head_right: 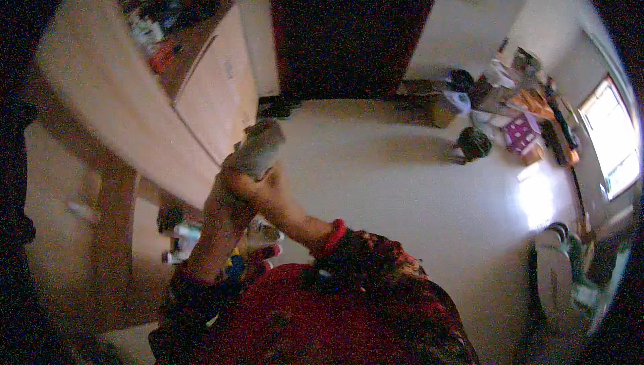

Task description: The person wipes a wooden shelf with a cloth, then picks up and wipes several small bottles and containers one by one before placing them back. The person also wipes the shelf surface and handles a plastic container and a tube.

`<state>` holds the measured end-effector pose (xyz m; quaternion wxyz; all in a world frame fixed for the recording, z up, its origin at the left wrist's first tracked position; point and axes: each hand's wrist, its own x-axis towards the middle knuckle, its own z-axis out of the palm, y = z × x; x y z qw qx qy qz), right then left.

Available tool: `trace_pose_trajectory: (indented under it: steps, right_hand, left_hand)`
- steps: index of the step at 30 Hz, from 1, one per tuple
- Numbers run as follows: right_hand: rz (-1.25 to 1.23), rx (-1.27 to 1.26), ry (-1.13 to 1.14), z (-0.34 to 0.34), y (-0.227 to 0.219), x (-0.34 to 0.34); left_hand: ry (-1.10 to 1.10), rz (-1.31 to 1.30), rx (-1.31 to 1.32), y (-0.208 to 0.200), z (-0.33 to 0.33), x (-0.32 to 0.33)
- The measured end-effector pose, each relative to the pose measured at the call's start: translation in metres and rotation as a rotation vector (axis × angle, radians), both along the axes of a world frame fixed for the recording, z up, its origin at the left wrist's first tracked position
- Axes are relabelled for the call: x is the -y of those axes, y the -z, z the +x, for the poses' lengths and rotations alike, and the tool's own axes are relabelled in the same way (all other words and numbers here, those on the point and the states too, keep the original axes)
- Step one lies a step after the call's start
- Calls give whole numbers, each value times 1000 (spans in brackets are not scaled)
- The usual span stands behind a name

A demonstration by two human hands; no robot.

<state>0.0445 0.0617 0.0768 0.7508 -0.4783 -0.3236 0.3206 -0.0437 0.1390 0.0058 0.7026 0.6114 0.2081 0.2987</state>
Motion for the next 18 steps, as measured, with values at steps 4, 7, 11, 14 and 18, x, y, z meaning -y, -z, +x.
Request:
trace_pose_trajectory:
  steps: [4,7,11,14,18]
  right_hand:
    - [16,-136,-225,1,-19,18]
    - [118,-240,-411,3,-33,21]
    - [-21,-211,-258,3,-26,16]
    - [-88,-50,-69,-5,-14,12]
    - [-22,-67,-112,-9,-16,12]
  left_hand:
    - [297,-213,-76,-71,-32,22]
    - [517,-308,-105,-82,-43,20]
    - [214,240,-239,-80,-30,27]
    - [-5,700,-293,-70,-26,26]
    - [104,432,-209,-44,-32,17]
